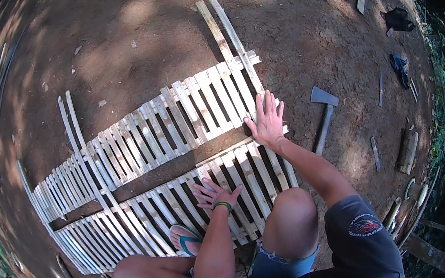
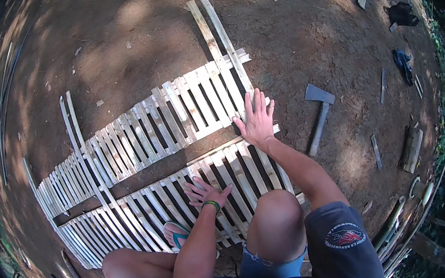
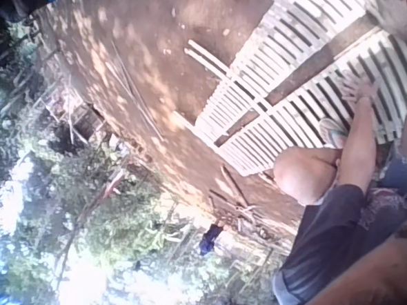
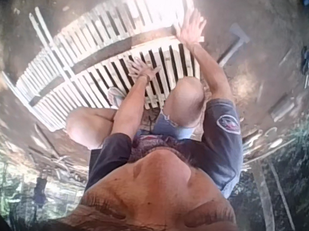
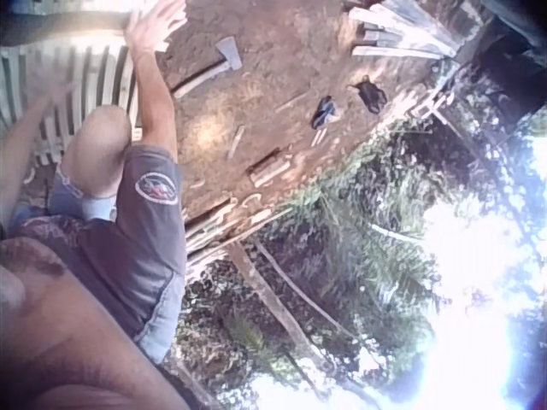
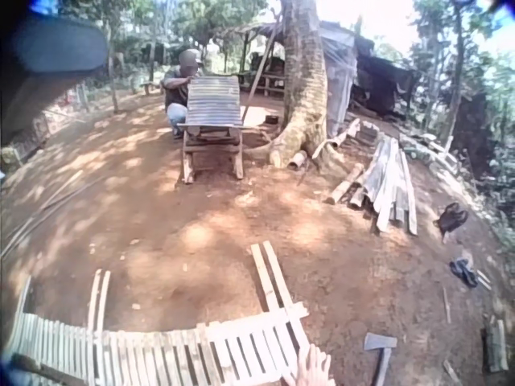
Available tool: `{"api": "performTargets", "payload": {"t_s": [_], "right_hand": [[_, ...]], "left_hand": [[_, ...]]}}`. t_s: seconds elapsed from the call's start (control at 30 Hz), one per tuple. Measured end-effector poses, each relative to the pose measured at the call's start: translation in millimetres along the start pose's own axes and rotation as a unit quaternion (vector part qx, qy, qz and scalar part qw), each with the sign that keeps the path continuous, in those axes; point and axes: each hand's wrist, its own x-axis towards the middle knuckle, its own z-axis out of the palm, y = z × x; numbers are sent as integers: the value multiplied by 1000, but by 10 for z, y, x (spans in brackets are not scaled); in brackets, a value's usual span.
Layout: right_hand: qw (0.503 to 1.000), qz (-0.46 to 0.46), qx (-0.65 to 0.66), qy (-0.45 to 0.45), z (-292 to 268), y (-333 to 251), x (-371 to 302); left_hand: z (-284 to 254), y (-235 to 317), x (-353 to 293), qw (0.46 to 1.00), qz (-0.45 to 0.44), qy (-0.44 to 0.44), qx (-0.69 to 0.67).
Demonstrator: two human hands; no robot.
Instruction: The person is weaving thin bamboo strips into a lattice structure on the ground. They use a small axe to tap the strips into place and adjust the alignment of the weave.
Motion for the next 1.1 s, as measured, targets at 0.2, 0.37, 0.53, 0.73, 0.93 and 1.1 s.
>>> {"api": "performTargets", "payload": {"t_s": [0.2,0.37,0.53,0.73,0.93,1.1], "right_hand": [[992,18,-56,-113,-158,-62,101],[985,18,-47,-163,-160,-29,144],[977,23,-39,-209,-180,-1,214],[964,-2,-10,-264,-229,52,268],[957,-14,33,-288,-259,5,263],[952,-31,11,-306,-298,26,306]], "left_hand": [[79,-65,63,1000,-8,-14,11],[-8,-4,11,997,-23,-74,27],[8,6,66,992,-35,-116,27],[-57,36,25,991,-31,-127,27],[-206,-26,-75,994,-18,-103,10],[-212,68,-105,997,-43,-57,21]]}}
